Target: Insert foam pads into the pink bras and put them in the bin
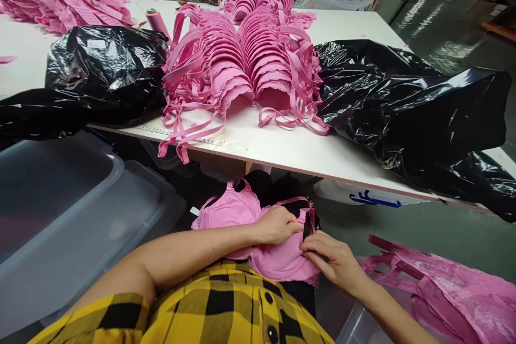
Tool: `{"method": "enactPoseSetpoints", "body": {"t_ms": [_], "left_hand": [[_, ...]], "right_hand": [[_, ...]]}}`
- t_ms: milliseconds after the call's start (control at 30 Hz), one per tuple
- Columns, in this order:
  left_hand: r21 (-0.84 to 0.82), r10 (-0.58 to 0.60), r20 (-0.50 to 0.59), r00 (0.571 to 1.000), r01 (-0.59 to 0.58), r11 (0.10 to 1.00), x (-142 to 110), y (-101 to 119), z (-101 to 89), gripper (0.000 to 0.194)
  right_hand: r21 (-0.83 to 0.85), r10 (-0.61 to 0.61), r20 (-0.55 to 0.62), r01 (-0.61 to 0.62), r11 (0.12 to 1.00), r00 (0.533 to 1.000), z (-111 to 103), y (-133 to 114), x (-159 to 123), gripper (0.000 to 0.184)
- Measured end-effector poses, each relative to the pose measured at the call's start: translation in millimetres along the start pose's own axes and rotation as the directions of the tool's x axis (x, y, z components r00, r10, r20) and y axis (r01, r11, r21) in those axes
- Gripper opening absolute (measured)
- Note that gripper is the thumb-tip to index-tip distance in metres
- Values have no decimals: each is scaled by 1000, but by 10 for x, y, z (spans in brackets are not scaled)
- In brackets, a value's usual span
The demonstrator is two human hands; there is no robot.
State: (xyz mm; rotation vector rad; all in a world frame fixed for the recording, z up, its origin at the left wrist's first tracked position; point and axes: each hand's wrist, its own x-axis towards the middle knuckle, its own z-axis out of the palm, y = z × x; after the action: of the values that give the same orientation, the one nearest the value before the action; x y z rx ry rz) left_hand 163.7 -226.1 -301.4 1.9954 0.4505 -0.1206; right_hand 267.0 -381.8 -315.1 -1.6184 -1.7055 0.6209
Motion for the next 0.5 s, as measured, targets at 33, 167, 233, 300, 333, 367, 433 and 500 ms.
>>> {"method": "enactPoseSetpoints", "body": {"t_ms": [33, 167, 233, 300, 333, 367, 433, 500], "left_hand": [[-23, 2, -3, 1000, -2, 1000, 2, -6, 12, 43], [-61, -21, -20, 1000, 19, 998, 3, 0, 50, 40], [-50, -13, -13, 1000, 13, 999, -2, 18, 38, 40], [-49, -7, -19, 1000, 6, 999, -5, 40, 15, 40], [-56, -14, -27, 1000, 12, 998, -4, 49, 6, 40], [-66, -24, -36, 999, 21, 998, -3, 56, 0, 40], [-81, -40, -49, 998, 36, 996, 0, 57, 0, 39], [-87, -43, -49, 998, 38, 995, -1, 42, 9, 40]], "right_hand": [[-2, -18, -10, 18, 1000, 1000, -1, -1, 1, 18], [-47, -62, -165, 55, 997, 984, 146, -34, 5, 18], [-80, -56, -240, 38, 996, 969, 215, -41, 2, 17], [-102, -46, -250, 21, 995, 967, 235, -44, 6, 16], [-106, -45, -243, 20, 994, 969, 232, -47, 13, 17], [-107, -46, -236, 21, 994, 971, 227, -54, 23, 17], [-89, -35, -253, 12, 996, 967, 227, -75, 48, 20], [-16, 63, -281, -70, 997, 958, 243, -93, 72, 19]]}}
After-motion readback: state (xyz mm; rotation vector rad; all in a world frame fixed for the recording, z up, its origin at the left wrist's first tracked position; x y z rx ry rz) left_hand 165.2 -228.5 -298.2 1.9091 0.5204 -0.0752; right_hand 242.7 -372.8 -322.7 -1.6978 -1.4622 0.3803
